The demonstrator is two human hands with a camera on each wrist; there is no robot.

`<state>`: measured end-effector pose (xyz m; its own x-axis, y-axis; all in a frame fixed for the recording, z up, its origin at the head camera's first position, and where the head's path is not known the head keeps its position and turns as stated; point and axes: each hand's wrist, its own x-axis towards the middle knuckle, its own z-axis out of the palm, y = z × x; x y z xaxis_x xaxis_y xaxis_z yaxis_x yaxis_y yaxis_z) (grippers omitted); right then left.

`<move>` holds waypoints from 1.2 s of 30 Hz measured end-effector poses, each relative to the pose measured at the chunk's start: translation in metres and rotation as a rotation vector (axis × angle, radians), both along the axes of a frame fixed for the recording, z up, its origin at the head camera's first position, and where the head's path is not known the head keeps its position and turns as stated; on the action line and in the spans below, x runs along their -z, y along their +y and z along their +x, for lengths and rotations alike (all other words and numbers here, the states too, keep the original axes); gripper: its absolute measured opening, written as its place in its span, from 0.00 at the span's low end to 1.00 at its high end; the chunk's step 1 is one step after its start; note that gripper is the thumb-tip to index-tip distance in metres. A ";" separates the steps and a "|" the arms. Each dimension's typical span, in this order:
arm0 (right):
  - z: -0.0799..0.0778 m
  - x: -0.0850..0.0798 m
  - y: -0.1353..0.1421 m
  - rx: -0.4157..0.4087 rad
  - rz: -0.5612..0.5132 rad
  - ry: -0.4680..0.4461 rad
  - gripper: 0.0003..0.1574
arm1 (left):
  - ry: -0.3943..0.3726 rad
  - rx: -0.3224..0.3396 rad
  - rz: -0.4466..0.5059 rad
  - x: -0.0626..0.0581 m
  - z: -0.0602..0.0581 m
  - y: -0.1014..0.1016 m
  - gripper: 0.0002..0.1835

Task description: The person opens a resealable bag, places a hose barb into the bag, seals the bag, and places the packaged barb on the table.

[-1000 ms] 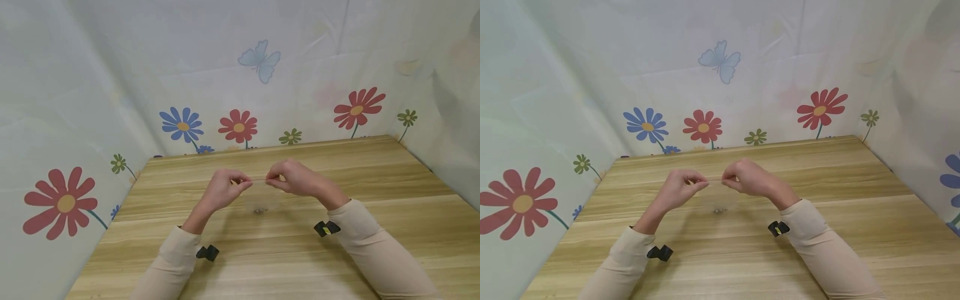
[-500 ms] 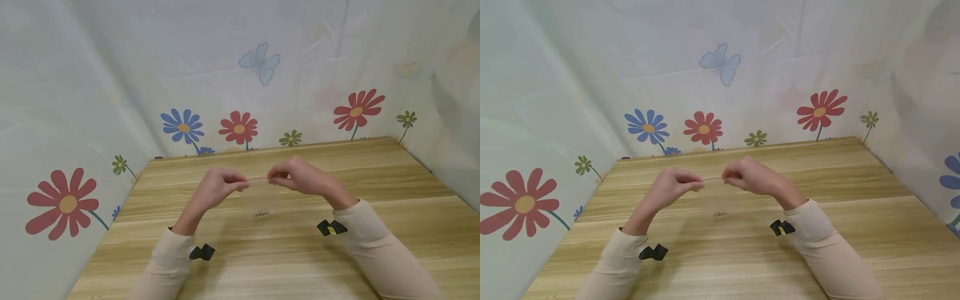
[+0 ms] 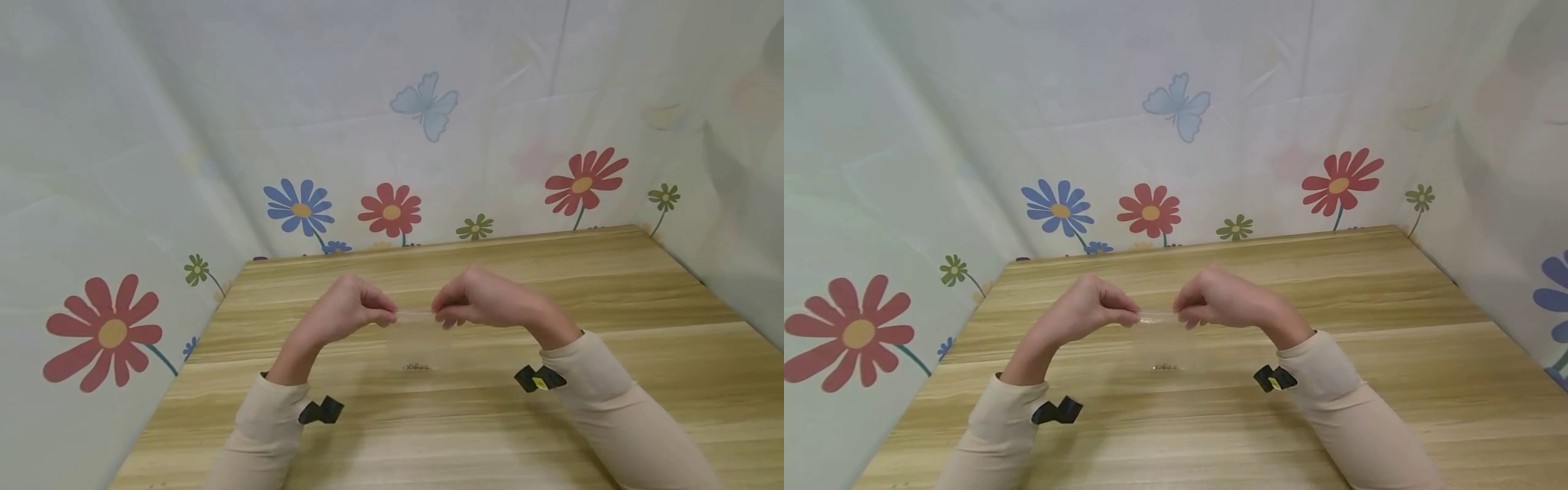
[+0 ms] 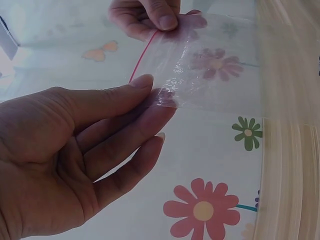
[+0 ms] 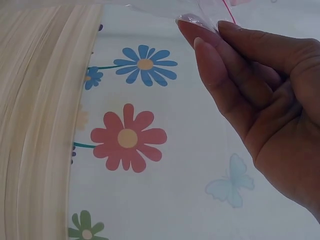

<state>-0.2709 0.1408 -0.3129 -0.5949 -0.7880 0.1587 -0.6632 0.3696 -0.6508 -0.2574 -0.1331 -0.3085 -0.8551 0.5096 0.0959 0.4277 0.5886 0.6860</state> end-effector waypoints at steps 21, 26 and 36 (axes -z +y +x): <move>-0.021 0.018 -0.011 0.108 -0.032 0.168 0.06 | -0.020 -0.107 0.016 0.022 -0.026 -0.008 0.06; -0.030 0.028 -0.015 0.189 -0.050 0.140 0.07 | -0.010 -0.169 0.034 0.031 -0.035 -0.010 0.06; -0.051 0.046 -0.023 0.303 -0.052 0.058 0.05 | -0.137 -0.229 0.189 0.056 -0.058 -0.014 0.07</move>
